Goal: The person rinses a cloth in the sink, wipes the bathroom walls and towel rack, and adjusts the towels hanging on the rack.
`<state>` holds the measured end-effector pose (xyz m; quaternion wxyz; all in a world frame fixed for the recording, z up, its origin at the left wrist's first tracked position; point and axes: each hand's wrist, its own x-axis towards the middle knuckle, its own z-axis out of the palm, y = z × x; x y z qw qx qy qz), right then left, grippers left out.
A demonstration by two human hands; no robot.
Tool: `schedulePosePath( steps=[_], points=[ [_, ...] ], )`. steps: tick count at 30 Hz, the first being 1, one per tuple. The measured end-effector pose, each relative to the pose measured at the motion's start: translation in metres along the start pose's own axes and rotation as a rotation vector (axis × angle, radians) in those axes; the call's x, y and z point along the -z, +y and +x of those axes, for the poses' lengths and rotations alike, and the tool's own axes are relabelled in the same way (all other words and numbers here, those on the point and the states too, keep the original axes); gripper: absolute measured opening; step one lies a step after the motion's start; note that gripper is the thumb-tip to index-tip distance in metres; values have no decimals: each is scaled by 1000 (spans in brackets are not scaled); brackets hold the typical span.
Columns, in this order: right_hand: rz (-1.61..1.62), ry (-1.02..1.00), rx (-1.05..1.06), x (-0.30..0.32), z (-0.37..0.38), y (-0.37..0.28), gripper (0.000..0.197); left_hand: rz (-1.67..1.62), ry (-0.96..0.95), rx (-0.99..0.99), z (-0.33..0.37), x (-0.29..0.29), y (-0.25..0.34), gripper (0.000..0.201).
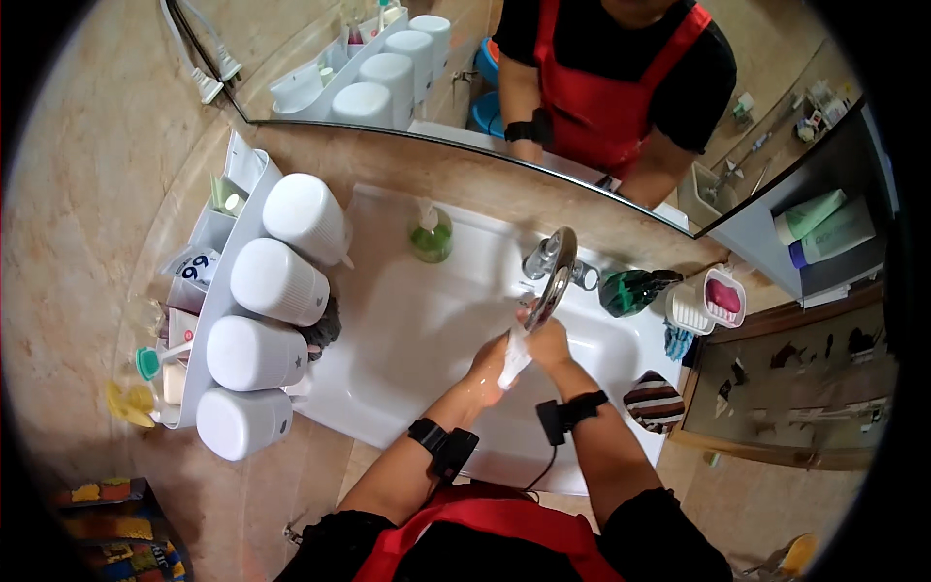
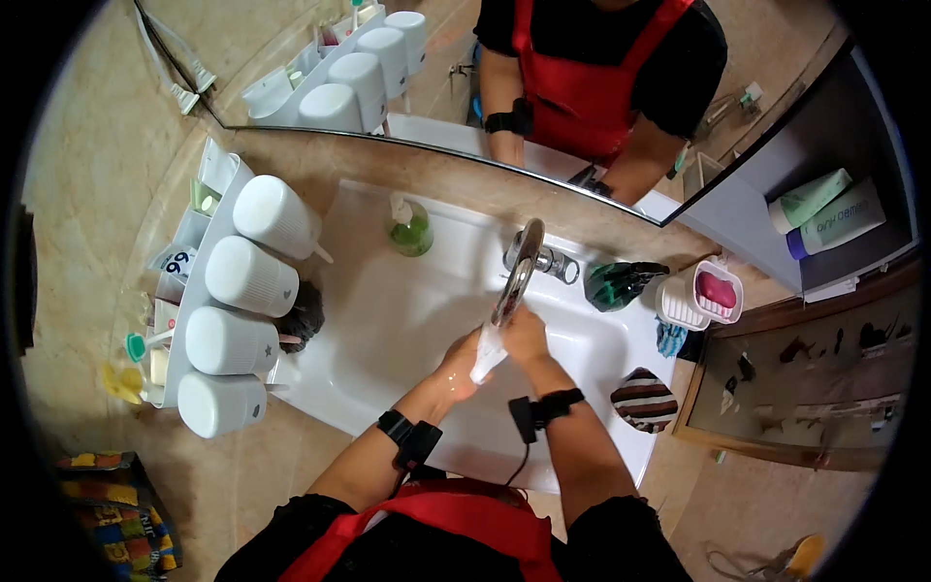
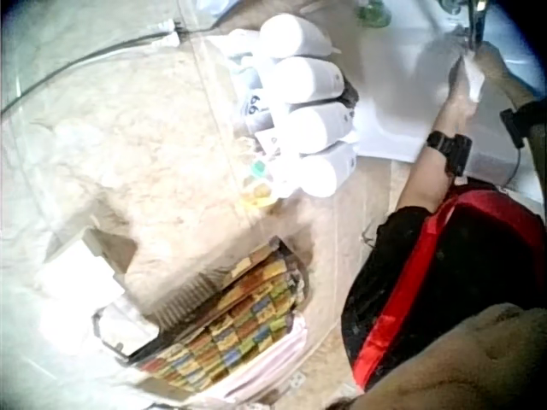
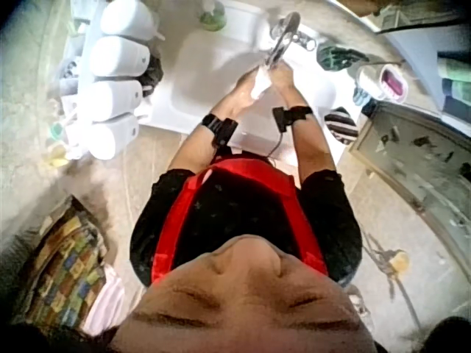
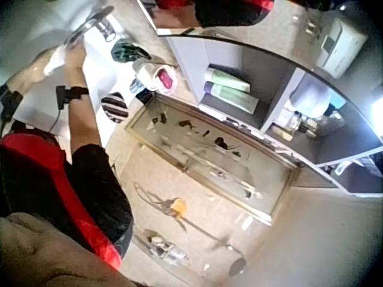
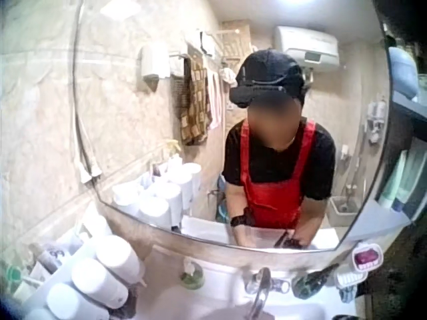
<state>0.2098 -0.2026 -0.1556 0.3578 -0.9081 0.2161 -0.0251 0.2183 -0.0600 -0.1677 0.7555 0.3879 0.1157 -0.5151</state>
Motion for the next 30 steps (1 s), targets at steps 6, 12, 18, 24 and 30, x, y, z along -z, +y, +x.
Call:
schedulePosePath(
  steps=[6,12,18,24,30],
  points=[
    [714,-228,-126,39,-2,9,22,830,116,-292,-10,34,27,54],
    [885,-310,-240,62,-5,-15,26,1377,309,-354,1,56,14,47],
    [1086,-279,-295,52,-7,4,26,195,112,-189,-5,39,10,45],
    [653,-468,-312,47,-15,15,38,-140,-27,-62,-11,29,30,40],
    [662,-457,-91,5,-27,32,48,-89,-161,56,-11,19,52,31]
  ],
)
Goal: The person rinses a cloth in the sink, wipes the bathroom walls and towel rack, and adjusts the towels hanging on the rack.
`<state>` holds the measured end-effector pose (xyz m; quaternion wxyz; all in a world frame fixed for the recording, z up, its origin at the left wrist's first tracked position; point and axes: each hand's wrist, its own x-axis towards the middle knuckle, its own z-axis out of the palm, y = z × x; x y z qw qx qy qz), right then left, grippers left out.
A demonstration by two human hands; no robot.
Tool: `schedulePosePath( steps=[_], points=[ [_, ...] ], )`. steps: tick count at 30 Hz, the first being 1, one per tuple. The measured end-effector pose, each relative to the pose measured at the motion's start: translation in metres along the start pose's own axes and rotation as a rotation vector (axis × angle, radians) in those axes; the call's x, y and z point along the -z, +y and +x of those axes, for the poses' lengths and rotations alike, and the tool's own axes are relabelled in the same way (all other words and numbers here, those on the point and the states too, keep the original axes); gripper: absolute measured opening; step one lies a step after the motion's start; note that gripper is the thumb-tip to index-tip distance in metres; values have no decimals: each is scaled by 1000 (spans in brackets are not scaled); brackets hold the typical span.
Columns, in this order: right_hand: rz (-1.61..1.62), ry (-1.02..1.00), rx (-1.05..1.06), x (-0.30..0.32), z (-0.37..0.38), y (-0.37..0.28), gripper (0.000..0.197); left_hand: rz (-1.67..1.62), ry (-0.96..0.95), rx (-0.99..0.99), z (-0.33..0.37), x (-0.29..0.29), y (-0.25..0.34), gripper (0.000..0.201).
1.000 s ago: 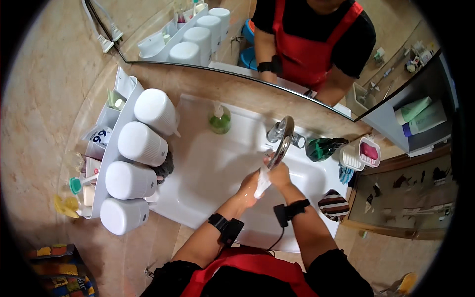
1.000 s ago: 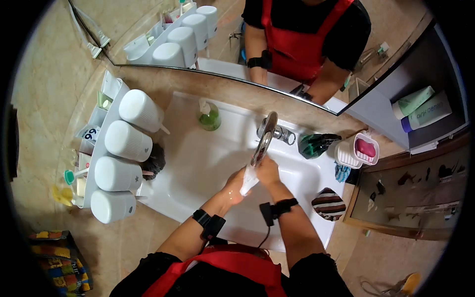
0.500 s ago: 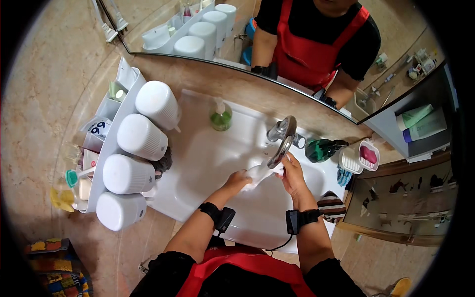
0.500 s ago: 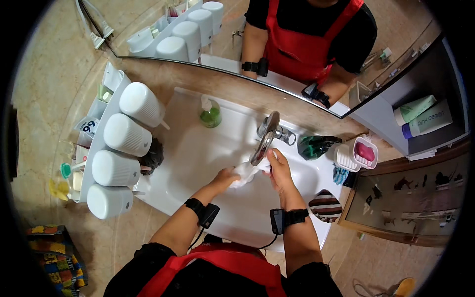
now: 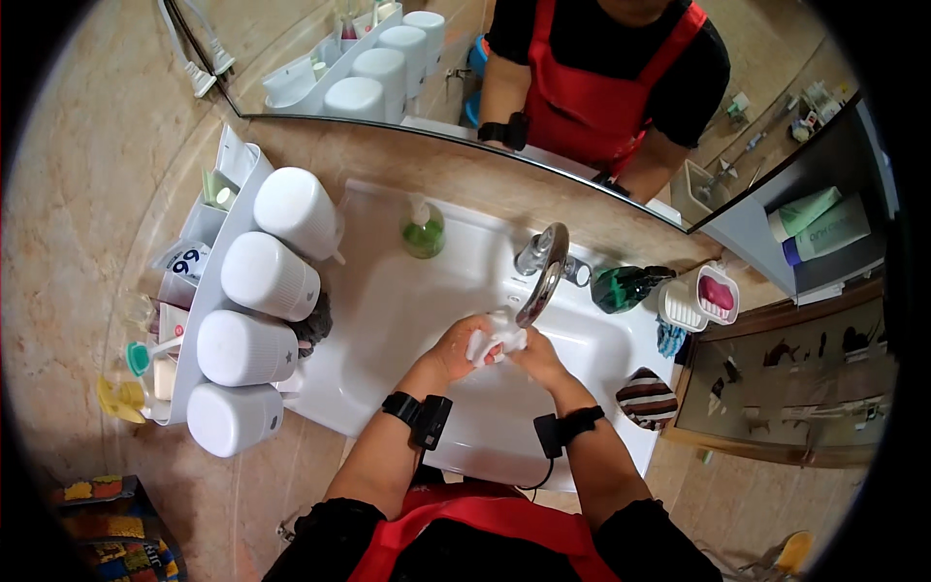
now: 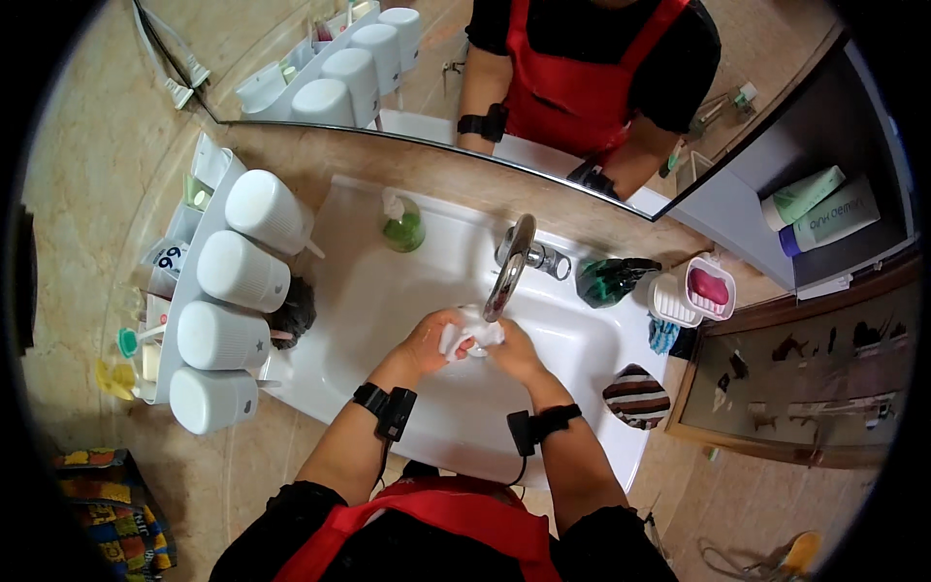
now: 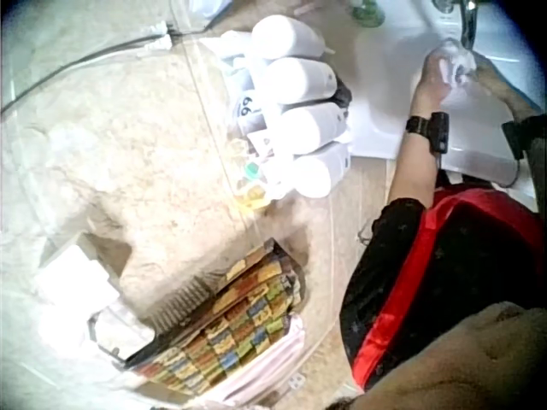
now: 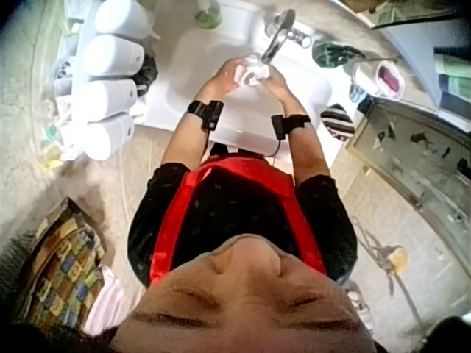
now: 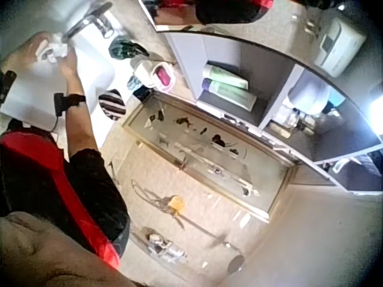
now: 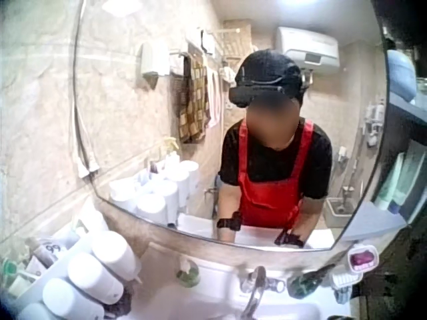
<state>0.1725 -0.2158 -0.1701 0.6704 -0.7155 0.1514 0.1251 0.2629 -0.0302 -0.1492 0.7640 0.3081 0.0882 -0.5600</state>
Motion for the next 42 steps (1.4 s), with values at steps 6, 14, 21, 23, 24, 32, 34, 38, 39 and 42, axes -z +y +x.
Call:
schedulePosePath(
  steps=[6,14,21,23,24,32,34,38,39,42],
  points=[
    [149,90,41,-7,6,-25,48,-177,218,-115,6,19,-22,36],
    [-455,275,442,-85,-17,-53,29,-278,0,-451,33,15,-75,32],
    [-569,497,354,-61,3,-59,21,-394,48,-172,40,-4,-63,27],
    [-720,465,715,-74,-8,-56,23,-255,22,-298,34,-3,-62,24],
    [-802,465,525,-75,-8,-53,24,137,142,-486,31,-3,-62,23],
    [-523,429,155,5,37,-26,24,-184,243,-267,37,21,-59,23],
    [22,434,-51,8,33,-30,23,349,375,-452,32,45,-62,32],
    [-120,233,258,-21,0,-47,29,583,102,-460,37,54,-65,51],
    [-209,161,304,-27,-12,-50,30,219,16,-325,37,50,-63,53],
    [-404,-40,438,-30,-42,-58,33,-147,36,-50,42,22,-48,55]
  ],
)
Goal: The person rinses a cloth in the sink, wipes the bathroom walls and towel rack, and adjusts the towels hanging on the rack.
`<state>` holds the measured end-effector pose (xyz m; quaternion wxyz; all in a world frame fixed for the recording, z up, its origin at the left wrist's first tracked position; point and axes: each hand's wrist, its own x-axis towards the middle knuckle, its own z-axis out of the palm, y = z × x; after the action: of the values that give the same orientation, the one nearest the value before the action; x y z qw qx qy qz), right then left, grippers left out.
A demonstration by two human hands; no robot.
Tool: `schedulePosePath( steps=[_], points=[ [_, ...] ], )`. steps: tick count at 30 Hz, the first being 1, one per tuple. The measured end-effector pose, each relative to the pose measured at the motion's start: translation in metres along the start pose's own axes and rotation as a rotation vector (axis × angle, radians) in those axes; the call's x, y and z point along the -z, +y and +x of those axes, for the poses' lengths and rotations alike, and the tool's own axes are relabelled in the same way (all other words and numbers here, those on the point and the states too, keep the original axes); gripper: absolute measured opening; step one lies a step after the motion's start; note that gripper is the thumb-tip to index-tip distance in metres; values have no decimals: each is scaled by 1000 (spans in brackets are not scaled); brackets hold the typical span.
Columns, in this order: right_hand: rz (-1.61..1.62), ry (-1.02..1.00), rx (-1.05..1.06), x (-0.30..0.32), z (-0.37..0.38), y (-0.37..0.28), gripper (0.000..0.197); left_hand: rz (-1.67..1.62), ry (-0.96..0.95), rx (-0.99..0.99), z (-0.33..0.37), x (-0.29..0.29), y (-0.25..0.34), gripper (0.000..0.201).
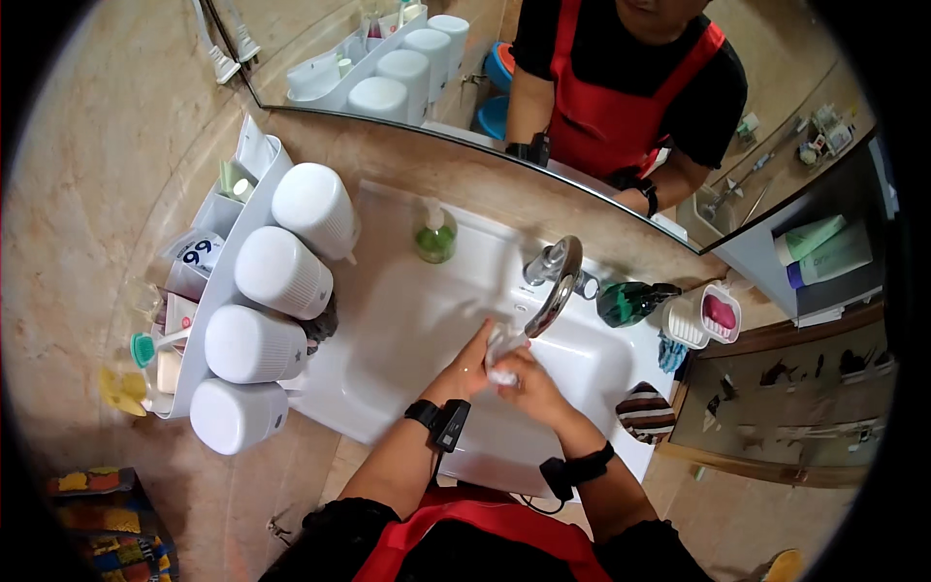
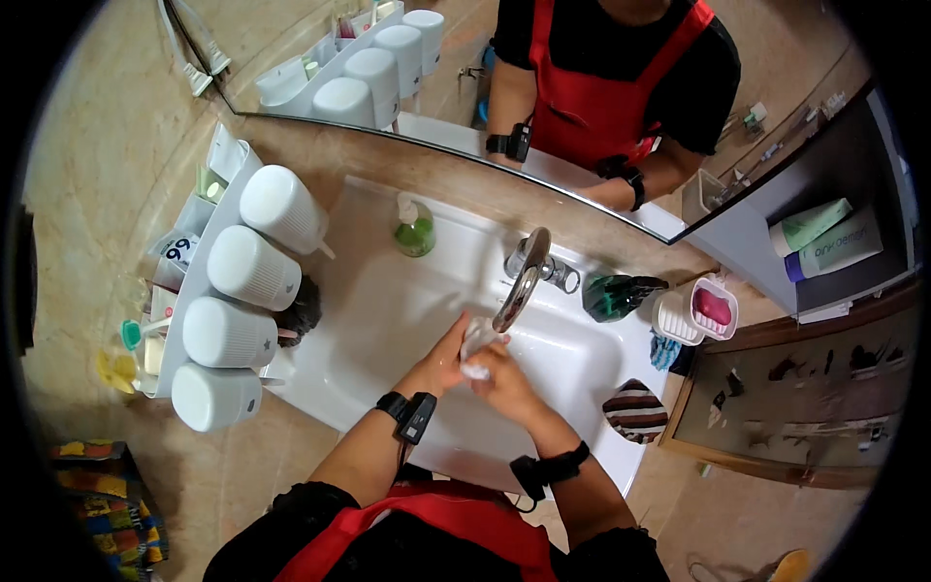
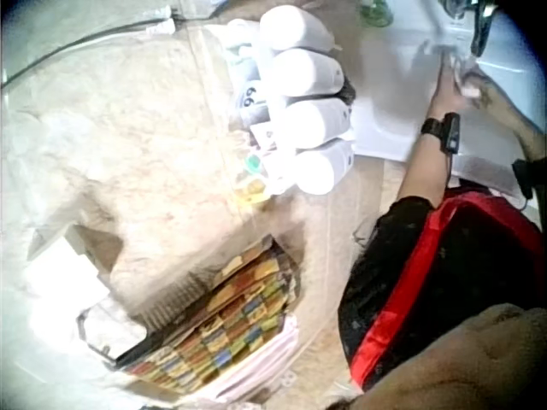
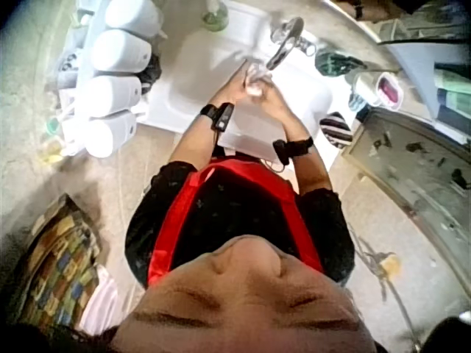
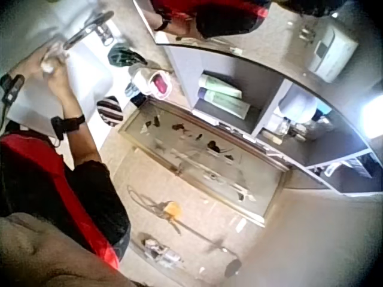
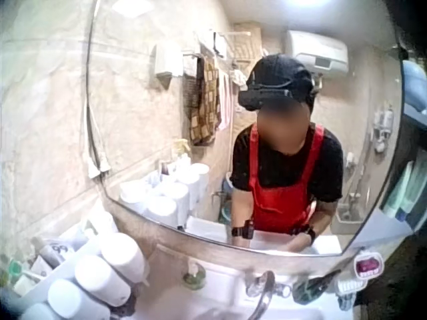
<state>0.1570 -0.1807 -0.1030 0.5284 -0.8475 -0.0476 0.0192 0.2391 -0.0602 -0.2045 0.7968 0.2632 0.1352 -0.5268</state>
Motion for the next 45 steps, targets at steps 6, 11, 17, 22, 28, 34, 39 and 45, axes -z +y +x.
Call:
schedulePosePath(
  steps=[6,11,17,22,28,34,39,45],
  points=[
    [-49,311,-264,19,11,4,32,55,-75,-31,-19,-42,7,55],
    [-135,238,-56,16,37,8,50,71,-166,-102,-27,-41,11,43],
    [-370,-20,243,27,12,-11,77,977,-328,-330,-39,-25,41,41],
    [-670,-23,403,22,20,-9,66,1120,-132,300,-40,-58,61,55],
    [-991,-160,10,16,34,30,36,1617,60,39,-41,-88,58,70],
    [-556,-74,-282,10,41,56,19,2143,180,-144,-23,-79,47,49],
    [14,-210,-799,4,38,51,32,2498,-129,-536,-18,-65,54,31],
    [691,54,-748,11,26,60,41,2037,380,-212,-34,-54,42,38]
  ],
)
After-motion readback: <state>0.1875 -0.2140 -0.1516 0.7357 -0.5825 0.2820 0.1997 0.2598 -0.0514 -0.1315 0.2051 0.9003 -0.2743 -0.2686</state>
